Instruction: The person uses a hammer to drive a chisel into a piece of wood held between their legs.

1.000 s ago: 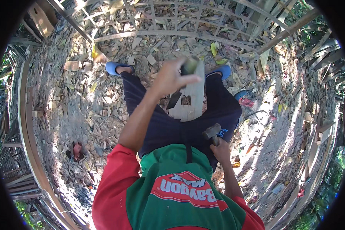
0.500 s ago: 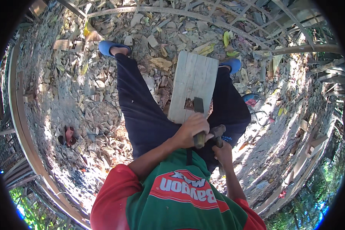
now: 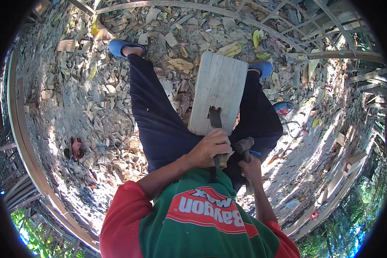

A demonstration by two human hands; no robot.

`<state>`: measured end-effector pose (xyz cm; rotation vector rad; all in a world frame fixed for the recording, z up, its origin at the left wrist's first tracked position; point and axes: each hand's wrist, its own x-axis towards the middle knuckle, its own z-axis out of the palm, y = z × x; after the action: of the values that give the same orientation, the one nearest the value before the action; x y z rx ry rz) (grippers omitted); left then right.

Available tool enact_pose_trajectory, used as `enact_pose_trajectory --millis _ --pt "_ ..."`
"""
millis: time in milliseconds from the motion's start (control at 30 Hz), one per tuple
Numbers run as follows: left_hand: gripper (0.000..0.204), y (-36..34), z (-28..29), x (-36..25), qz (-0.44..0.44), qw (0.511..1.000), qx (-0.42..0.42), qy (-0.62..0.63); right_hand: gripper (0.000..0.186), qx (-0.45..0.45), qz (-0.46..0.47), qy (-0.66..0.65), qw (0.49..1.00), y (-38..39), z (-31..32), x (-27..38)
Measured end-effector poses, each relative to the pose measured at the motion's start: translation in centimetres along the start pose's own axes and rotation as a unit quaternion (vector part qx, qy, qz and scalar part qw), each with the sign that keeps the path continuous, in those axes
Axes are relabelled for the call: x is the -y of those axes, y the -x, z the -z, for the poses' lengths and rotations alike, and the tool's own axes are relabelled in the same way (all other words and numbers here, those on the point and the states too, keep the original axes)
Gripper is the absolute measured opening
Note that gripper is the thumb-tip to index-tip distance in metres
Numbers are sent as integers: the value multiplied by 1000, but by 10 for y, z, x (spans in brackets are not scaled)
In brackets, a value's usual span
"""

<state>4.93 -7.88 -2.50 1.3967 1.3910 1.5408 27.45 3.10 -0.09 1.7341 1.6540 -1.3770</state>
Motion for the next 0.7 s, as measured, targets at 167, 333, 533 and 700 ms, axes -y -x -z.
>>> enact_pose_trajectory --millis 167,333,533,700 --pt "22 -4 -2 -6 9 1000 -14 0 20 0 -3 -2 1000 0 0 0" --pt "23 -6 1 -4 7 1000 -17 -2 19 -2 -9 8 1000 -2 -1 -5" --pt "22 -5 -1 -2 1 999 -33 -7 18 7 -13 4 1000 -2 0 -3" --pt "22 -8 1 -3 2 1000 -27 -8 18 6 -19 0 1000 -4 -2 -7"
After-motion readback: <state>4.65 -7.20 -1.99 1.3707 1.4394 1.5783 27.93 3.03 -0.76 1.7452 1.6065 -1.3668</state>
